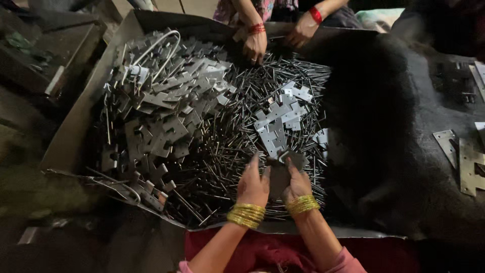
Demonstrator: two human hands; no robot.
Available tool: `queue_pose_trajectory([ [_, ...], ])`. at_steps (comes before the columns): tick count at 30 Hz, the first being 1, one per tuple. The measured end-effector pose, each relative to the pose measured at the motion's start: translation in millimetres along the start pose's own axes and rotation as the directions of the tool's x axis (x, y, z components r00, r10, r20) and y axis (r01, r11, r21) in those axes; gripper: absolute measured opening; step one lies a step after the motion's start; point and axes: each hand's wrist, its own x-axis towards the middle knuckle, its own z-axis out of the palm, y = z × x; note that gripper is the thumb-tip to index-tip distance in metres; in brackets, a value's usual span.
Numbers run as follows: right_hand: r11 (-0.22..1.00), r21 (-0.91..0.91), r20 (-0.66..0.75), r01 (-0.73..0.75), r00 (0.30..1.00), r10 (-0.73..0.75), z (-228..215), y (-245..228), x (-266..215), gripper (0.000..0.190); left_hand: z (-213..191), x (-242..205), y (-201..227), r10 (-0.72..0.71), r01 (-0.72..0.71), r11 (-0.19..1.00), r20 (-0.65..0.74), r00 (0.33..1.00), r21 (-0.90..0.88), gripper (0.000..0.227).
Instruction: The person inserts metal rods into metal plates and places the assembled units on a nearby surface. The person repeats this process continuously, handling the parts by hand without visible tools.
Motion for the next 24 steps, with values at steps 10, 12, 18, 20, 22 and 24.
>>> queue_pose_trajectory([
  [10,0.993,0.048,0.005,0.109,0.994,-0.109,-5,12,5,0.021,18,-33,-18,-0.254,0.248,0.964,-0.055,0.966,-0.1,0.045],
  [12,0.999,0.021,0.013,0.051,0.999,-0.051,6,9,1,0.025,9,-15,-19,-0.326,0.333,0.927,0.072,0.943,-0.171,0.047],
  [18,0.876,-0.462,-0.129,0.139,0.967,-0.222,47,-25,-46,0.038,-34,10,-23,-0.307,0.382,0.906,0.34,0.889,-0.181,0.035],
  [20,0.073,-0.623,0.573,0.779,0.517,-0.636,59,-48,-66,0.059,-54,16,-31,-0.196,0.223,0.974,0.344,0.918,-0.039,0.035],
  [22,-0.389,-0.424,0.902,0.818,0.341,-0.267,75,-64,-75,0.057,-70,26,-38,0.098,-0.157,0.979,0.368,0.924,0.133,0.036],
  [24,-0.38,-0.529,0.739,0.758,0.632,0.232,86,-62,-77,0.032,-85,27,-46,0.199,-0.242,0.968,0.379,0.904,0.07,0.042],
])
